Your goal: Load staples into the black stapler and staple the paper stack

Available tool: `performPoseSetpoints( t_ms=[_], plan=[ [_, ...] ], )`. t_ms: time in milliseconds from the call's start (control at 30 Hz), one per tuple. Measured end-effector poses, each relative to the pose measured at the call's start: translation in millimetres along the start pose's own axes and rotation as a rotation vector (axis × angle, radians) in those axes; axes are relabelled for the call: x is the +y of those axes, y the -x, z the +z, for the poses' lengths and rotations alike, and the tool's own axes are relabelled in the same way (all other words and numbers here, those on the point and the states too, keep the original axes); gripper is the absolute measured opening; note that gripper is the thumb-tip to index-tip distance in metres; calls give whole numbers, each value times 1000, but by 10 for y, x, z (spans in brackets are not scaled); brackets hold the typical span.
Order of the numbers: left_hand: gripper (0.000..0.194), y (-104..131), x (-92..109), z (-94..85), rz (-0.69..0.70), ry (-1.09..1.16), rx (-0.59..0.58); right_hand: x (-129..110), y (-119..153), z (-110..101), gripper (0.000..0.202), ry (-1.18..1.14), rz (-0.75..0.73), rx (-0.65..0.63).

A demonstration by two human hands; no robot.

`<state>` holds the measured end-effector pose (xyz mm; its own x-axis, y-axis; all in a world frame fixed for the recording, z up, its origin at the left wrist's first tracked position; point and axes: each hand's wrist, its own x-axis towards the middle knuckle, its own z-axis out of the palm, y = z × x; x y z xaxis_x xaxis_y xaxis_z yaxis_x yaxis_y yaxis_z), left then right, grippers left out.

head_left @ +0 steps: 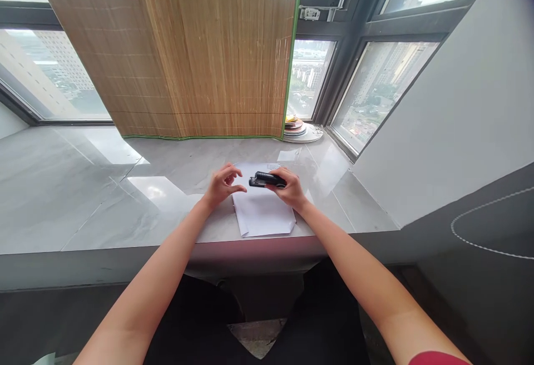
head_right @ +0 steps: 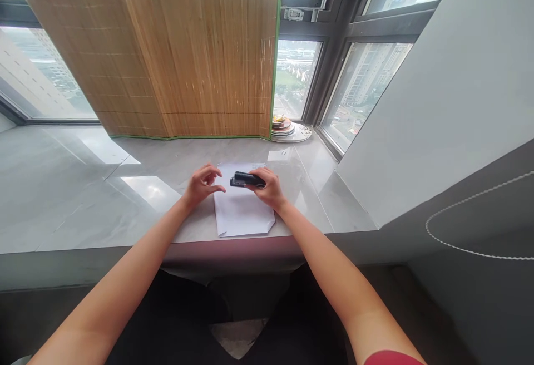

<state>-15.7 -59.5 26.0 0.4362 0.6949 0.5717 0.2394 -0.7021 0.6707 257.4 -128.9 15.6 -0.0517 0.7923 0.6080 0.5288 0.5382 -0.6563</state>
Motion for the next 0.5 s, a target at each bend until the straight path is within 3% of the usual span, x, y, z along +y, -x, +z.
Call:
performPoseSetpoints(
  t_ms=[100,200,367,500],
  plan=[
    [35,-180,31,56,-82,-62,79,124,-37,-65,30,146,155,353],
    [17,-452,-20,270,-112,-207,-54,272,-52,-151,32,268,255,590],
    [15,-783,-274,701,-140,-478,-139,392,-21,-194,28,341,254,591],
    [14,-812,-462,805,-156,-522,-209,311,4,-158,26,325,289,548]
  ],
)
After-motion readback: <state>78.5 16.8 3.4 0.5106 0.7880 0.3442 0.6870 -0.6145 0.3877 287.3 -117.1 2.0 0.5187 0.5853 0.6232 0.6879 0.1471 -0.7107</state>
